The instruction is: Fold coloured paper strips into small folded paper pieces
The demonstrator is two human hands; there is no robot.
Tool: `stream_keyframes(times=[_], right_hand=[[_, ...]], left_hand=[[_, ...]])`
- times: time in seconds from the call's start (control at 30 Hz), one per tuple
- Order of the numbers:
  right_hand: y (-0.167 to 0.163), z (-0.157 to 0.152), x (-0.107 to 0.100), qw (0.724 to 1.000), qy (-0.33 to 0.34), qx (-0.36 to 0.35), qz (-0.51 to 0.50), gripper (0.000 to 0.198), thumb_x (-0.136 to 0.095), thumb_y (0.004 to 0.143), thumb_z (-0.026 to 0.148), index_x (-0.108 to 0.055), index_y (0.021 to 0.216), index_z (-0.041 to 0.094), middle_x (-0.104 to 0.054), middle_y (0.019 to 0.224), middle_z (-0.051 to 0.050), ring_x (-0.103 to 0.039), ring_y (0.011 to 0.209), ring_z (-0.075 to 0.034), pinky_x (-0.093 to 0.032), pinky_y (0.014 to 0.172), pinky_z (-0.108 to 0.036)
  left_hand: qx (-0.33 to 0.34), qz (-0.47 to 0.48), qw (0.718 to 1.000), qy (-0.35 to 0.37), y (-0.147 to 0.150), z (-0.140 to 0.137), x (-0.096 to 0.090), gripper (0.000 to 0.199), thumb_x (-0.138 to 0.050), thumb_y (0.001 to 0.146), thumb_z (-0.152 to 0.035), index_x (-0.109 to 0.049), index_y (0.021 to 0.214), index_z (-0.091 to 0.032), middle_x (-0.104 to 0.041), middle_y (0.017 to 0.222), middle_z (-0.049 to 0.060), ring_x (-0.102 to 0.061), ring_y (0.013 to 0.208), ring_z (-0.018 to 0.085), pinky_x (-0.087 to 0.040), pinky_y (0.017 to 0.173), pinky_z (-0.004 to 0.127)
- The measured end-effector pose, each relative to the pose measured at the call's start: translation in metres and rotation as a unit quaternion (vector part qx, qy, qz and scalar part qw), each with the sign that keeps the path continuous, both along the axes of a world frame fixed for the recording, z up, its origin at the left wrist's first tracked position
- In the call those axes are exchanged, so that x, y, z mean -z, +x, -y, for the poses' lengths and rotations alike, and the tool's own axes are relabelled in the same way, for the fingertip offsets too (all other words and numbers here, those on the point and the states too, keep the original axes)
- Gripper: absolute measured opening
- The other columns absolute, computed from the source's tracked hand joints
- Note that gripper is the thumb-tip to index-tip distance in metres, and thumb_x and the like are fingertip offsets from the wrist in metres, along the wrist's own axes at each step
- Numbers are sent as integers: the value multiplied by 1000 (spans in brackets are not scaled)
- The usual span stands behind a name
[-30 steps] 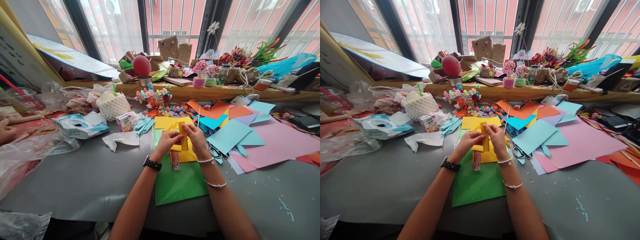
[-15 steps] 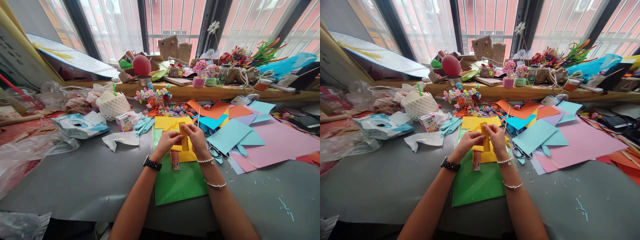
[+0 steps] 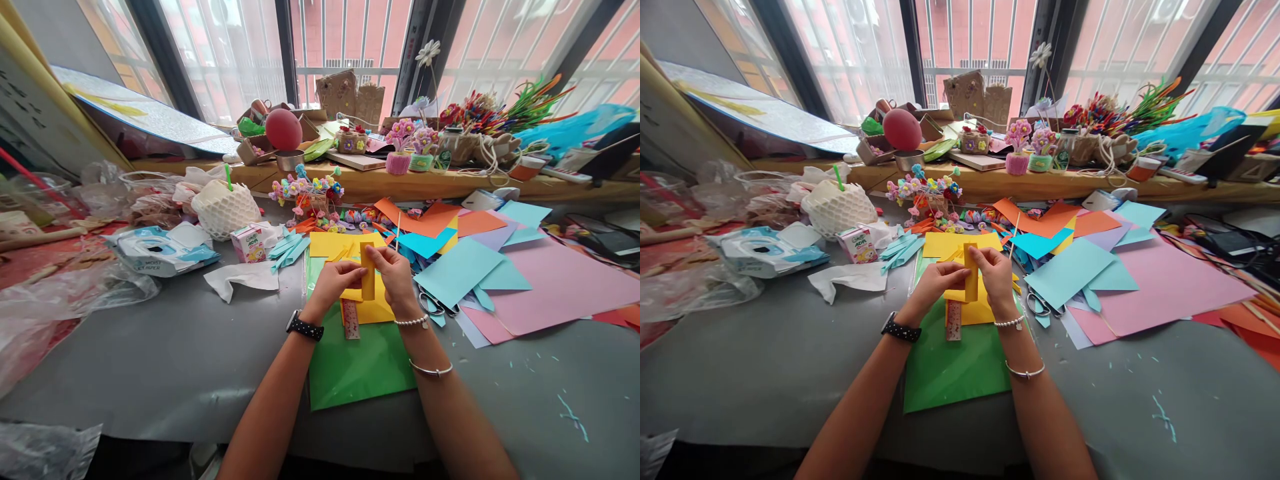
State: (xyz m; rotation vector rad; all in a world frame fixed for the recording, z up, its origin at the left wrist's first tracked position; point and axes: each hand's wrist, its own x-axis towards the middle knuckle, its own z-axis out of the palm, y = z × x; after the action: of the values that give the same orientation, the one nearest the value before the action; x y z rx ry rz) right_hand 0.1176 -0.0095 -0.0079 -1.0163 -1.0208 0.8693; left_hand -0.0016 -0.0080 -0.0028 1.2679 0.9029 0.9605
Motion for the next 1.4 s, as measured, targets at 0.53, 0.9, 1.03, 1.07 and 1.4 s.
stream_keyframes(times=[0.53, 0.9, 1.03, 1.07, 1.4], right_hand=[[4, -1, 4, 993, -60, -83, 61, 30, -63, 58, 42, -64, 69, 15, -63, 71, -4, -54, 67, -14, -42, 63, -26], [5, -2, 7, 988, -60, -77, 118, 29, -63, 58, 41, -64, 65, 14, -63, 67, -6, -55, 64, -16, -41, 58, -27], [5, -2, 6, 989, -60, -67, 117, 27, -64, 58, 41, -64, 65, 14, -64, 67, -6, -56, 64, -16, -42, 58, -27], [5, -2, 6, 989, -62, -67, 116, 27, -64, 58, 40, -64, 65, 14, -64, 67, -6, -56, 64, -16, -42, 58, -27], [4, -3, 7, 988, -74, -59, 119, 28, -63, 58, 40, -63, 64, 13, -64, 66, -6, -56, 62, -15, -42, 56, -26]], left_hand=[[-138, 17, 990, 27, -7, -8, 4, 28, -66, 56, -35, -65, 71, -11, -65, 67, 4, -59, 60, 12, -50, 64, 27], [-156, 31, 987, 16, -7, -12, 7, 30, -68, 54, -35, -66, 71, -10, -66, 65, 4, -60, 60, 14, -51, 65, 29], [-153, 34, 988, 15, -7, -11, 8, 31, -67, 55, -36, -66, 73, -10, -65, 65, 4, -60, 60, 13, -51, 63, 28], [-152, 34, 988, 15, -7, -11, 7, 32, -66, 56, -36, -66, 73, -10, -65, 66, 4, -60, 60, 13, -51, 63, 28], [-151, 19, 988, 27, -7, -11, 7, 30, -68, 53, -36, -66, 69, -11, -64, 62, 3, -58, 58, 12, -50, 61, 27]])
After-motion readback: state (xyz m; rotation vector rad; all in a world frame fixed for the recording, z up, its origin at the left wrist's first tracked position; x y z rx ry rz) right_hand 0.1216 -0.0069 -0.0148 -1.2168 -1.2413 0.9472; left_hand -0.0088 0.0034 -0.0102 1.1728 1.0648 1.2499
